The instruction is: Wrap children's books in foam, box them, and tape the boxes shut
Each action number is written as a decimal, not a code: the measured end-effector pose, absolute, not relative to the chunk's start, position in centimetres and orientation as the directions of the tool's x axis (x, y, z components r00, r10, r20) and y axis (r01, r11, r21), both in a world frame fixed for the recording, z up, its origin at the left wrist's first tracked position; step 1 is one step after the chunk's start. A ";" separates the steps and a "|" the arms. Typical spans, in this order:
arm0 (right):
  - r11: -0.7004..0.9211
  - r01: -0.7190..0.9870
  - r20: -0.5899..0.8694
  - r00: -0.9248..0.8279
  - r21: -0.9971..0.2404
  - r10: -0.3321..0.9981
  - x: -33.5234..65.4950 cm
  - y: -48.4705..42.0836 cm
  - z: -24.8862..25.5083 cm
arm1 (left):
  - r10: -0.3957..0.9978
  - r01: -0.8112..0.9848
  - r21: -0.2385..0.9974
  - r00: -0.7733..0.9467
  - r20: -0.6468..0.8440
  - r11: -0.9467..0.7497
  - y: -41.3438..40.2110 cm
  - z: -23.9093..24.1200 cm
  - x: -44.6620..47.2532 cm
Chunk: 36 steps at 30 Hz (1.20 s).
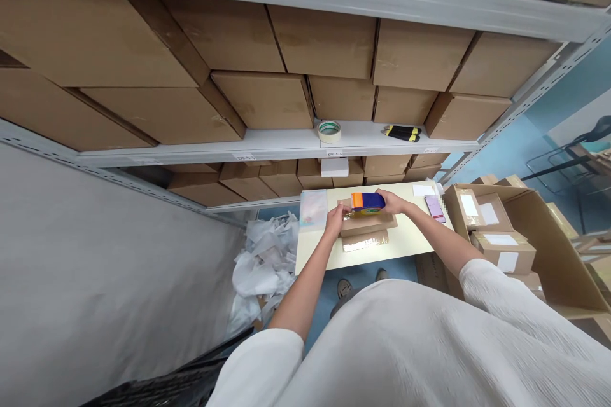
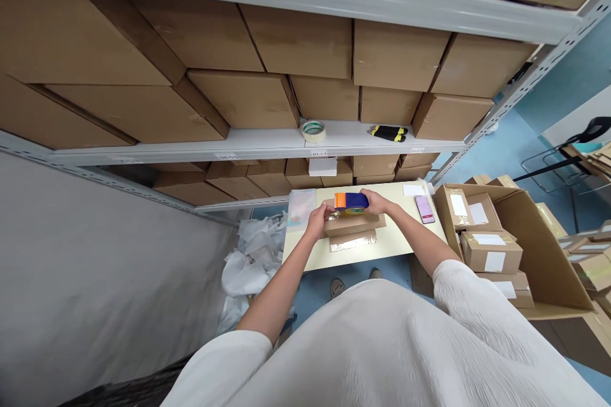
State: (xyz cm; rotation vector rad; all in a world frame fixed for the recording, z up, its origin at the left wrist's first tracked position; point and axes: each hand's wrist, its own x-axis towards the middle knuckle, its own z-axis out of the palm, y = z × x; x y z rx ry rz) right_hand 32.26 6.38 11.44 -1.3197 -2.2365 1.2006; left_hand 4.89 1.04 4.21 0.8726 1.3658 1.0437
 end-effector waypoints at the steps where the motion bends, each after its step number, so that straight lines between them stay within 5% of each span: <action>1: 0.241 0.591 -0.161 -0.546 -0.770 0.822 32.2 6.4 11.4 | 0.935 -0.080 0.936 -0.060 -0.348 0.343 1.1 4.4 4.9; 8: 0.281 0.602 -0.150 -0.565 -0.747 0.811 31.9 6.2 11.7 | 0.930 -0.016 0.930 0.016 -0.367 0.367 1.9 5.1 4.8; 17: 0.371 0.690 -0.231 -0.614 -0.622 0.754 30.6 6.4 13.9 | 0.969 0.346 0.906 -0.038 -0.244 0.242 3.1 5.6 3.1; 36: 0.421 0.733 -0.301 -0.630 -0.535 0.716 31.3 6.8 15.4 | 0.964 0.384 0.886 -0.144 -0.222 0.261 2.8 4.0 -2.5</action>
